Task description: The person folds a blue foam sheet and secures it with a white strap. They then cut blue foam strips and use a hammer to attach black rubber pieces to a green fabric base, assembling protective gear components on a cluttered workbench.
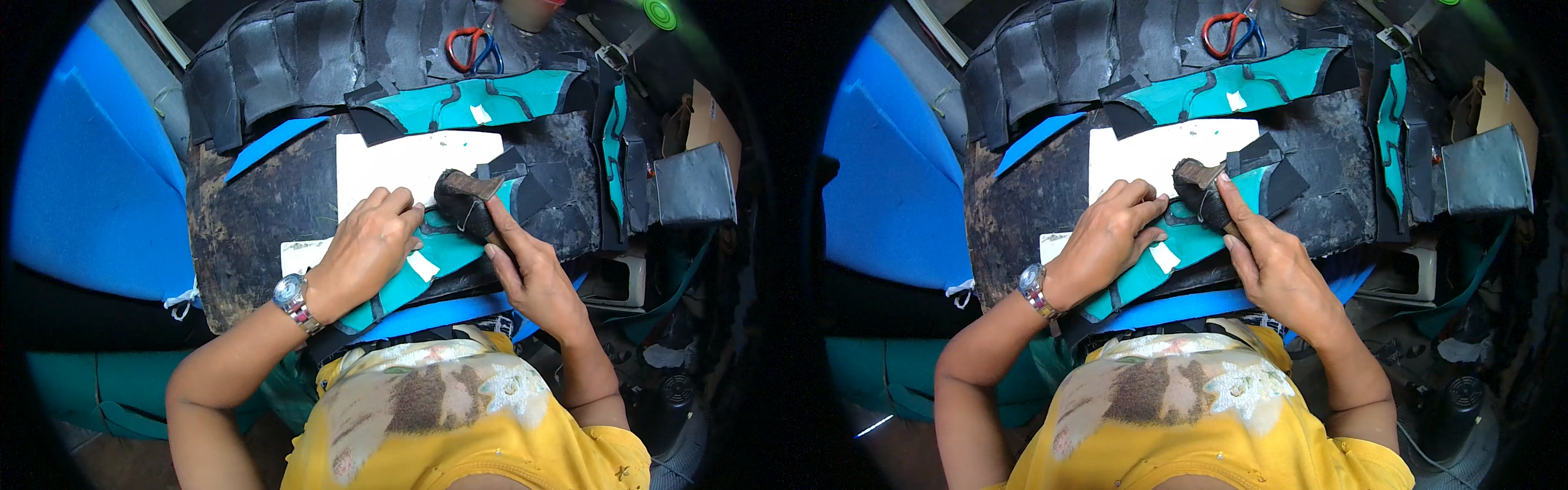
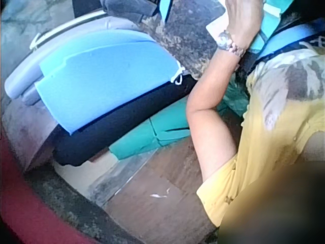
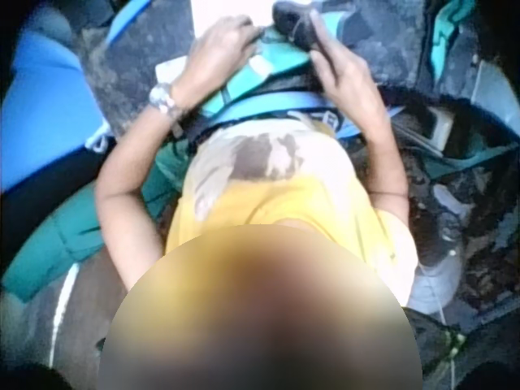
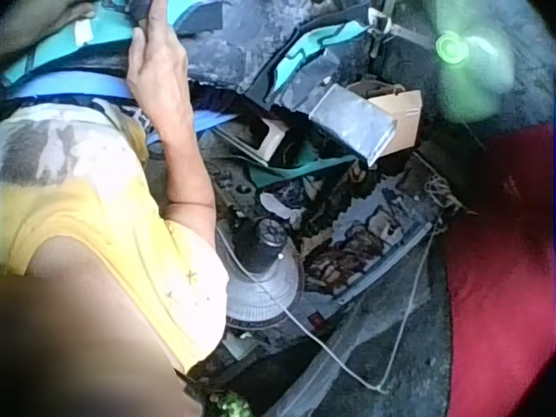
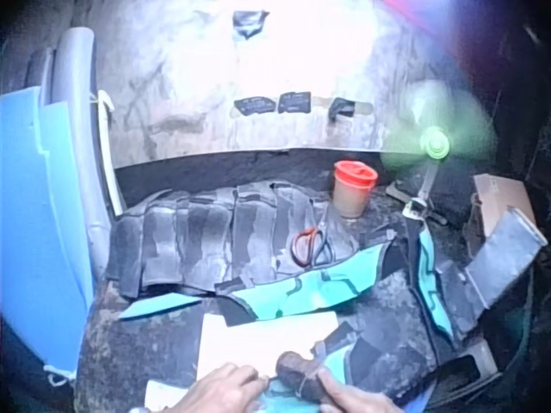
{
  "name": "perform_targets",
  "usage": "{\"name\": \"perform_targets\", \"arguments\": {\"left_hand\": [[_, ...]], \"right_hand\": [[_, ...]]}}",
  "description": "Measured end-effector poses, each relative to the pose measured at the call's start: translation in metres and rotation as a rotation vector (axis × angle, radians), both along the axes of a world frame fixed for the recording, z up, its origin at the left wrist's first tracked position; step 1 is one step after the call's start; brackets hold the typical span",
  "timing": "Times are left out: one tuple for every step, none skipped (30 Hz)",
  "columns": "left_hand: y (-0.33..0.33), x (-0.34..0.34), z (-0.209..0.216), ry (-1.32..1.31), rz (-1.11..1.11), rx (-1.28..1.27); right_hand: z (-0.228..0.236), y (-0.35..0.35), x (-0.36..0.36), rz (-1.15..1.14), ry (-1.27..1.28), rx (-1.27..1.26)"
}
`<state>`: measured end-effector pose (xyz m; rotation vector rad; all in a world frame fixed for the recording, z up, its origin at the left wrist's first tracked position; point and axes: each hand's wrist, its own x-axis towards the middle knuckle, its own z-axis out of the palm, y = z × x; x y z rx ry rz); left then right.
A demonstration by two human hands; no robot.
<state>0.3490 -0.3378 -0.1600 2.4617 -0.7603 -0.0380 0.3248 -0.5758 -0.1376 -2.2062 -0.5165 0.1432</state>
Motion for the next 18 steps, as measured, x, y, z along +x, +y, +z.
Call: {"name": "perform_targets", "arguments": {"left_hand": [[0.0, 0.0, -0.001, -0.005, -0.003, 0.004], [0.001, 0.001, -0.002, -0.018, -0.012, -0.003], [0.001, 0.001, -0.002, -0.016, -0.009, 0.008], [0.001, 0.002, -0.003, -0.02, -0.014, 0.01], [0.001, 0.002, -0.003, -0.023, -0.018, 0.012], [0.001, 0.002, -0.004, -0.035, -0.027, 0.015], [0.002, 0.002, -0.004, -0.046, -0.036, 0.019], [0.002, 0.002, -0.004, -0.04, -0.035, 0.026], [0.003, 0.002, -0.004, -0.06, -0.049, 0.04], [0.003, 0.002, -0.004, -0.069, -0.055, 0.054], [0.003, 0.002, -0.005, -0.095, -0.067, 0.052], [0.004, 0.002, -0.005, -0.076, -0.058, 0.063], [0.004, 0.002, -0.006, -0.068, -0.053, 0.057], [0.004, 0.001, -0.006, -0.049, -0.048, 0.051], [0.004, 0.001, -0.007, -0.054, -0.044, 0.037], [0.004, 0.0, -0.007, -0.061, -0.04, 0.025], [0.004, 0.0, -0.008, -0.073, -0.041, 0.015], [0.004, 0.0, -0.009, -0.062, -0.028, -0.002]], "right_hand": [[0.001, 0.0, 0.0, 0.008, 0.009, 0.001], [0.002, 0.001, 0.001, 0.003, 0.014, -0.001], [0.003, 0.001, 0.001, 0.008, 0.035, -0.006], [0.004, 0.002, 0.002, -0.013, 0.052, 0.0], [0.005, 0.003, 0.002, 0.006, 0.004, -0.001], [0.006, 0.004, 0.001, 0.002, -0.048, 0.009], [0.006, 0.005, 0.001, 0.027, -0.09, -0.007], [0.007, 0.006, 0.0, 0.022, -0.074, -0.006], [0.008, 0.007, 0.0, 0.044, -0.053, -0.029], [0.008, 0.008, 0.0, 0.065, -0.035, -0.054], [0.009, 0.008, 0.0, 0.048, -0.046, -0.051], [0.009, 0.009, 0.0, 0.03, -0.058, -0.048], [0.01, 0.009, 0.0, 0.005, -0.1, -0.039], [0.011, 0.01, 0.0, 0.0, -0.1, 0.006], [0.011, 0.011, 0.0, 0.012, -0.058, -0.024], [0.012, 0.011, 0.001, 0.041, -0.024, -0.043], [0.013, 0.012, 0.001, 0.071, 0.019, -0.083], [0.015, 0.012, 0.001, 0.035, -0.001, -0.108]]}}
